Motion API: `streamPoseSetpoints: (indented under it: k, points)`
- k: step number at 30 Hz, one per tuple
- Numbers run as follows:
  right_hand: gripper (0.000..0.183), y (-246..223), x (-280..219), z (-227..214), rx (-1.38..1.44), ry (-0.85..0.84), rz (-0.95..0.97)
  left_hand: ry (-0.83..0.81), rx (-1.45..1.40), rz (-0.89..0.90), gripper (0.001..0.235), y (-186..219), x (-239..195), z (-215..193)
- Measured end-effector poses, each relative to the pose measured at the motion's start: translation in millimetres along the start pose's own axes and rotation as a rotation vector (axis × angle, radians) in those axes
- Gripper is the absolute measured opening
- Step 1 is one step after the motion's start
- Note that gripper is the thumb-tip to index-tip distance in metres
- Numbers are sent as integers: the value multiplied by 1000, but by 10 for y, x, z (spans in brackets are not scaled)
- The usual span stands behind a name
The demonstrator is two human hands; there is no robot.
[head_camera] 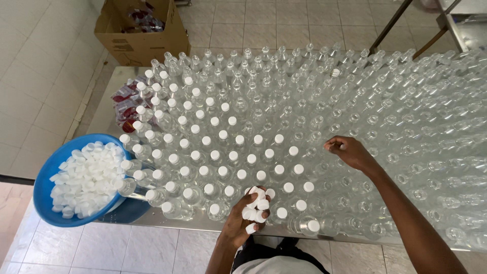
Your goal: The person repeatedly picks up white bottle caps from a blue basin and screws them onto clear plastic bottles arranged on a metal table. The person works systematically across the rows of bottles, securing each cap by hand.
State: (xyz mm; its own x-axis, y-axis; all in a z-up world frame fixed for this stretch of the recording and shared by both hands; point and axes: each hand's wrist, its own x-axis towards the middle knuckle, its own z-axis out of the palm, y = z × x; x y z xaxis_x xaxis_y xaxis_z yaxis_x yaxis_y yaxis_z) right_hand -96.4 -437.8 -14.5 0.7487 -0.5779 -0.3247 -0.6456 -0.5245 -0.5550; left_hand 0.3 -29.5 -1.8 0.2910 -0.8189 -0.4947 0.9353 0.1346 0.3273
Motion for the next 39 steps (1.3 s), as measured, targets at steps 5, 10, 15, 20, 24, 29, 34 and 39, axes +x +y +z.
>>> streamPoseSetpoints:
  k: [5,10,15,20,24,29,34,39]
  points:
    - [23,29,36,9,213,-218,-60,32,-25,-5,38,-33,32,-65]
    - [41,-44,43,323,126,-67,-226,78,-30,-6,37,-10,-22,-51]
    - [43,46,69,630,88,-2,-269,58,-36,-12,34,22,-21,-90]
    - [34,81,80,621,224,64,-415,55,-12,-3,40,40,7,-54]
    - [33,-6,125,565,278,56,-271,97,-41,-2,41,22,28,21]
    - [61,-78,294,451,5,-207,4,65,-33,-8,40,-35,99,8]
    - [51,-33,523,404,237,-361,80,13,-41,-13,39,-90,170,-43]
    - [45,-44,555,399,341,-355,37,-19,-5,-4,35,-44,212,90]
